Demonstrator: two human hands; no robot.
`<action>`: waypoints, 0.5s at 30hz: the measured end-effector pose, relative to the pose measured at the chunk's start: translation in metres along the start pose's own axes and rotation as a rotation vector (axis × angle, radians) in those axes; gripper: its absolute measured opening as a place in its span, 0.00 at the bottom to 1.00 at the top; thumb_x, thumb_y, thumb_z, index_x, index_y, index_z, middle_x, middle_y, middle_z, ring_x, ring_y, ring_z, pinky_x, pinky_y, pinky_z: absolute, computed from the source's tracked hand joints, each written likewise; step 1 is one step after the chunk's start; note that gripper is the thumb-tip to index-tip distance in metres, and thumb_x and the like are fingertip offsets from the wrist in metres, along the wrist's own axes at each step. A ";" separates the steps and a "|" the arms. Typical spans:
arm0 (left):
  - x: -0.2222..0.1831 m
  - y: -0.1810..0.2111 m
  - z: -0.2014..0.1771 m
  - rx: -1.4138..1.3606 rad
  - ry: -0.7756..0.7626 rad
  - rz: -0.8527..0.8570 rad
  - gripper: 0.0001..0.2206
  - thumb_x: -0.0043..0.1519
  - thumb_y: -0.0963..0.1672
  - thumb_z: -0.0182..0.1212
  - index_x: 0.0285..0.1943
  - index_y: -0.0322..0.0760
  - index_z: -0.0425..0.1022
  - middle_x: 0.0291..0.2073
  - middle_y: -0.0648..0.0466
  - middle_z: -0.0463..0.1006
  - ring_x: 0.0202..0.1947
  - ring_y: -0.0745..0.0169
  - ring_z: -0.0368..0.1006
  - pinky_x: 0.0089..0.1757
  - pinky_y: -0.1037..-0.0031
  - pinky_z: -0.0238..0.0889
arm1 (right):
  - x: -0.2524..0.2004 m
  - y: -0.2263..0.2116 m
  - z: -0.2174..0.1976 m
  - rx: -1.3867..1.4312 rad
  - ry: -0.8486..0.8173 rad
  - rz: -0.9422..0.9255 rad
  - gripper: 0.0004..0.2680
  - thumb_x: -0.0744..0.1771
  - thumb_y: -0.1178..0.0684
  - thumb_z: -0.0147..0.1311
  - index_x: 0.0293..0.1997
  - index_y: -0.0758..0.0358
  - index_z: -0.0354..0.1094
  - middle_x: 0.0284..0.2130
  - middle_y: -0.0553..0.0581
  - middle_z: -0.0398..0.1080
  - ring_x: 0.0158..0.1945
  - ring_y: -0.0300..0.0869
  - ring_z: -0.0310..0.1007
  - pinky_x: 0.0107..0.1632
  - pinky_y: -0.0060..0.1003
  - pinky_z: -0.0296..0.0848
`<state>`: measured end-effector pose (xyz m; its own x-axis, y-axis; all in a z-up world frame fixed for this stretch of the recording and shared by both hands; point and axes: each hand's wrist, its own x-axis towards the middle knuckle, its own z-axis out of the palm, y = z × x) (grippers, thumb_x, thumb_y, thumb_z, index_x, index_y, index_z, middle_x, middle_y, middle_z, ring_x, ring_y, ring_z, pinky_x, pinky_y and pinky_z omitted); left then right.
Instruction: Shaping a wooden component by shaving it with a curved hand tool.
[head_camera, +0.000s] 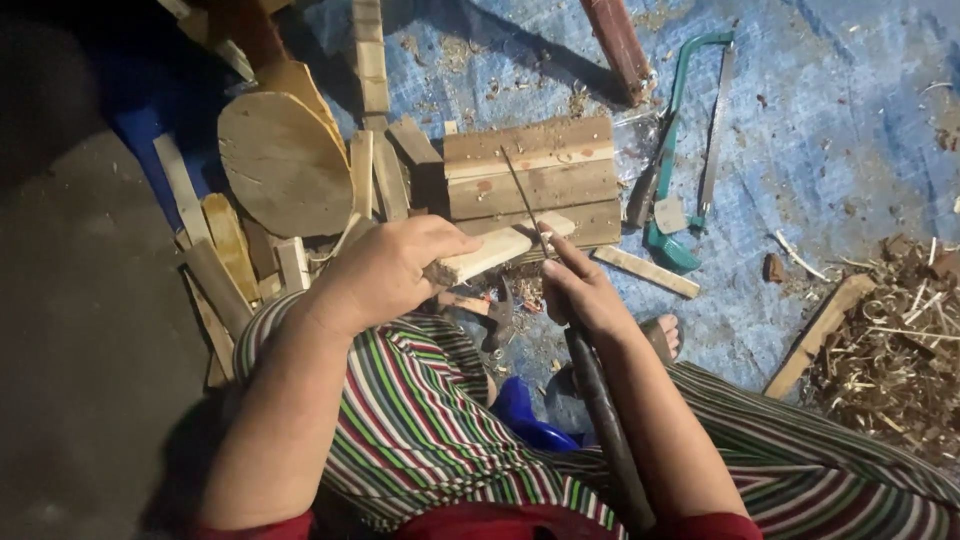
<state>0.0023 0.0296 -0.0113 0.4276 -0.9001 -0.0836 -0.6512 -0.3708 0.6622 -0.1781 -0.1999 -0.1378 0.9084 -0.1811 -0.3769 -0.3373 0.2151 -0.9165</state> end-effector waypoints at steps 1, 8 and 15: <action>0.001 -0.002 0.002 -0.003 -0.005 -0.002 0.16 0.56 0.41 0.66 0.53 0.47 0.81 0.49 0.57 0.81 0.51 0.52 0.77 0.52 0.65 0.71 | 0.003 0.008 -0.003 0.002 0.001 0.006 0.21 0.70 0.50 0.48 0.75 0.54 0.54 0.14 0.61 0.66 0.16 0.44 0.68 0.24 0.33 0.66; 0.015 -0.003 0.023 0.008 -0.073 -0.034 0.21 0.54 0.39 0.62 0.58 0.53 0.79 0.52 0.59 0.80 0.53 0.55 0.77 0.54 0.66 0.70 | 0.005 -0.002 -0.014 -0.365 0.188 0.131 0.19 0.69 0.45 0.56 0.70 0.43 0.63 0.16 0.58 0.71 0.20 0.45 0.73 0.28 0.37 0.71; 0.028 0.009 0.022 -0.184 0.065 0.177 0.19 0.57 0.35 0.62 0.58 0.42 0.80 0.48 0.46 0.83 0.48 0.44 0.80 0.51 0.62 0.73 | -0.039 -0.036 -0.062 -0.743 0.490 0.062 0.18 0.70 0.46 0.60 0.66 0.63 0.71 0.37 0.71 0.75 0.38 0.57 0.75 0.41 0.51 0.71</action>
<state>-0.0055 -0.0045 -0.0237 0.3605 -0.9284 0.0896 -0.5968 -0.1558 0.7871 -0.2167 -0.2599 -0.0980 0.7330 -0.6162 -0.2882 -0.6103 -0.4085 -0.6787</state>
